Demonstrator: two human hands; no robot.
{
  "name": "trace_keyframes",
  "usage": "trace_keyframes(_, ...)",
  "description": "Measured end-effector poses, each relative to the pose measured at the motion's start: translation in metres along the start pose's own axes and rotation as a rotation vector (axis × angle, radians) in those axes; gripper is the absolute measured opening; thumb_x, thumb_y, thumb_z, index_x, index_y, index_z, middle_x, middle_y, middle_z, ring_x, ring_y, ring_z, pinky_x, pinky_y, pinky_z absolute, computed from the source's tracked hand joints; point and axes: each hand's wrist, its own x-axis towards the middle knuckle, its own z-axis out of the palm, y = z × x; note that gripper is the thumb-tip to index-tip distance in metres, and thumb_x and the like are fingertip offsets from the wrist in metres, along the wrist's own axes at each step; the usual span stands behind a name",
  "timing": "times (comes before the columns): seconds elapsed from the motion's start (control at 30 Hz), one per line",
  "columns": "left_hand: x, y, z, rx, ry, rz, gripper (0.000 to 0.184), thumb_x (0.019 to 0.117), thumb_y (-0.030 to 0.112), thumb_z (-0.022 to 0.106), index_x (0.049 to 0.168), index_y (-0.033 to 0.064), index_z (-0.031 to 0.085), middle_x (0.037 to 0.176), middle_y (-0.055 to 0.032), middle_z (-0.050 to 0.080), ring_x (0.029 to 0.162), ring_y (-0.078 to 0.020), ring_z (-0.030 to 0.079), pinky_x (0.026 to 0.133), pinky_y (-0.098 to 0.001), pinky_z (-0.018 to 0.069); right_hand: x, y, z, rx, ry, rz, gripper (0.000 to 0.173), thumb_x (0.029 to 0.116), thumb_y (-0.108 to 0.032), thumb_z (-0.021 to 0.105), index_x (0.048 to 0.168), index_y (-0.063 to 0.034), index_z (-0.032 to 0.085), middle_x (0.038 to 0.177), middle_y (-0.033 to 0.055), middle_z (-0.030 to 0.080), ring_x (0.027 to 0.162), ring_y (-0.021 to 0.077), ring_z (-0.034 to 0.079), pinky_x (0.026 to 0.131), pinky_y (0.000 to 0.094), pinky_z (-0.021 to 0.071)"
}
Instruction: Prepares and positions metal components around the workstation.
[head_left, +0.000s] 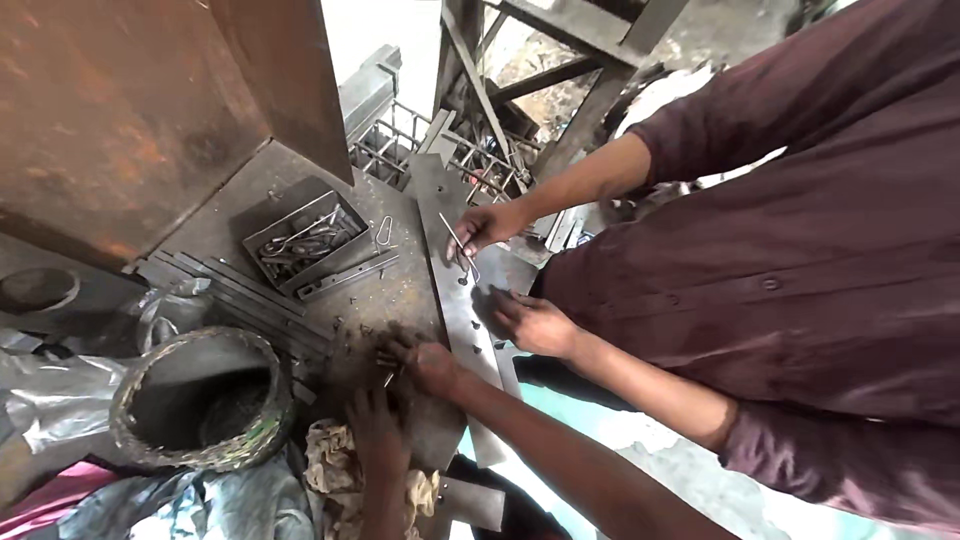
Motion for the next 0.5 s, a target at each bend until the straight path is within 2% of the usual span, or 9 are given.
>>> trace_keyframes(0.03, -0.002, 0.002, -0.001, 0.021, -0.047, -0.002, 0.055, 0.0901, 0.028, 0.078, 0.134, -0.0016, 0.063, 0.139, -0.0317, 0.055, 0.131, -0.0522, 0.050, 0.110, -0.0591, 0.0422, 0.001, 0.000, -0.001, 0.008, -0.013, 0.004, 0.069, 0.0905, 0.000, 0.070, 0.154, -0.0135, 0.047, 0.164, 0.0197, 0.034, 0.148, 0.0392, 0.039, 0.117, 0.0539, 0.0387)
trace_keyframes(0.1, -0.002, 0.005, -0.003, 0.057, -0.102, -0.011, 0.049, 0.0936, 0.026, 0.074, 0.134, -0.0002, 0.064, 0.140, -0.0296, 0.055, 0.132, -0.0496, 0.051, 0.110, -0.0570, 0.0429, 0.007, -0.002, -0.004, 0.014, -0.062, 0.020, 0.071, 0.0901, -0.003, 0.072, 0.154, -0.0192, 0.048, 0.167, 0.0200, 0.028, 0.150, 0.0407, 0.035, 0.117, 0.0555, 0.0366)
trace_keyframes(0.17, -0.003, 0.006, 0.000, 0.071, -0.068, 0.022, 0.037, 0.0975, 0.021, 0.068, 0.128, -0.0001, 0.067, 0.135, -0.0280, 0.060, 0.128, -0.0474, 0.056, 0.108, -0.0562, 0.0452, 0.014, -0.003, -0.006, 0.004, -0.083, 0.035, 0.060, 0.0961, -0.010, 0.068, 0.152, -0.0226, 0.051, 0.167, 0.0199, 0.027, 0.148, 0.0418, 0.038, 0.114, 0.0567, 0.0405)
trace_keyframes(0.23, -0.007, 0.003, 0.004, 0.076, -0.015, 0.054, 0.033, 0.0990, 0.017, 0.064, 0.125, -0.0023, 0.069, 0.130, -0.0285, 0.063, 0.124, -0.0472, 0.058, 0.106, -0.0562, 0.0470, 0.017, -0.002, -0.004, 0.004, -0.060, 0.056, 0.055, 0.0975, -0.014, 0.067, 0.150, -0.0206, 0.053, 0.165, 0.0191, 0.032, 0.140, 0.0420, 0.048, 0.106, 0.0579, 0.0479)
trace_keyframes(0.27, -0.009, 0.002, 0.004, 0.076, 0.007, 0.052, 0.032, 0.0988, 0.016, 0.064, 0.124, -0.0036, 0.069, 0.128, -0.0289, 0.063, 0.123, -0.0476, 0.059, 0.105, -0.0562, 0.0475, 0.017, -0.002, -0.005, 0.013, -0.058, 0.064, 0.054, 0.0976, -0.015, 0.068, 0.150, -0.0178, 0.053, 0.164, 0.0190, 0.033, 0.138, 0.0421, 0.050, 0.104, 0.0582, 0.0486)
trace_keyframes(0.4, -0.020, -0.005, 0.007, -0.003, 0.124, -0.026, 0.034, 0.0958, 0.011, 0.065, 0.125, -0.0054, 0.068, 0.127, -0.0305, 0.064, 0.123, -0.0473, 0.060, 0.107, -0.0560, 0.0466, 0.010, -0.005, -0.013, 0.003, -0.138, 0.105, 0.060, 0.0937, -0.012, 0.072, 0.150, -0.0153, 0.053, 0.164, 0.0185, 0.033, 0.136, 0.0421, 0.051, 0.103, 0.0577, 0.0490)
trace_keyframes(0.43, -0.022, -0.007, 0.007, -0.021, 0.145, -0.036, 0.034, 0.0946, 0.010, 0.065, 0.125, -0.0060, 0.068, 0.127, -0.0308, 0.064, 0.123, -0.0475, 0.060, 0.107, -0.0559, 0.0471, 0.007, -0.006, -0.018, 0.014, -0.150, 0.119, 0.064, 0.0933, -0.010, 0.072, 0.153, -0.0160, 0.049, 0.162, 0.0194, 0.036, 0.135, 0.0426, 0.052, 0.103, 0.0585, 0.0488)
trace_keyframes(0.47, -0.023, -0.007, 0.006, -0.034, 0.154, -0.041, 0.034, 0.0940, 0.009, 0.065, 0.124, -0.0063, 0.068, 0.127, -0.0313, 0.064, 0.122, -0.0479, 0.060, 0.106, -0.0561, 0.0476, 0.003, -0.006, -0.026, 0.041, -0.131, 0.125, 0.065, 0.0932, -0.008, 0.071, 0.153, -0.0158, 0.048, 0.155, 0.0214, 0.045, 0.131, 0.0431, 0.056, 0.102, 0.0596, 0.0492)
trace_keyframes(0.5, -0.024, -0.008, 0.005, -0.045, 0.160, -0.039, 0.034, 0.0942, 0.008, 0.065, 0.124, -0.0067, 0.068, 0.127, -0.0321, 0.063, 0.122, -0.0486, 0.060, 0.106, -0.0567, 0.0480, -0.001, -0.005, -0.039, 0.084, -0.076, 0.132, 0.061, 0.0944, -0.008, 0.069, 0.152, -0.0141, 0.049, 0.141, 0.0239, 0.058, 0.123, 0.0435, 0.061, 0.099, 0.0607, 0.0500)
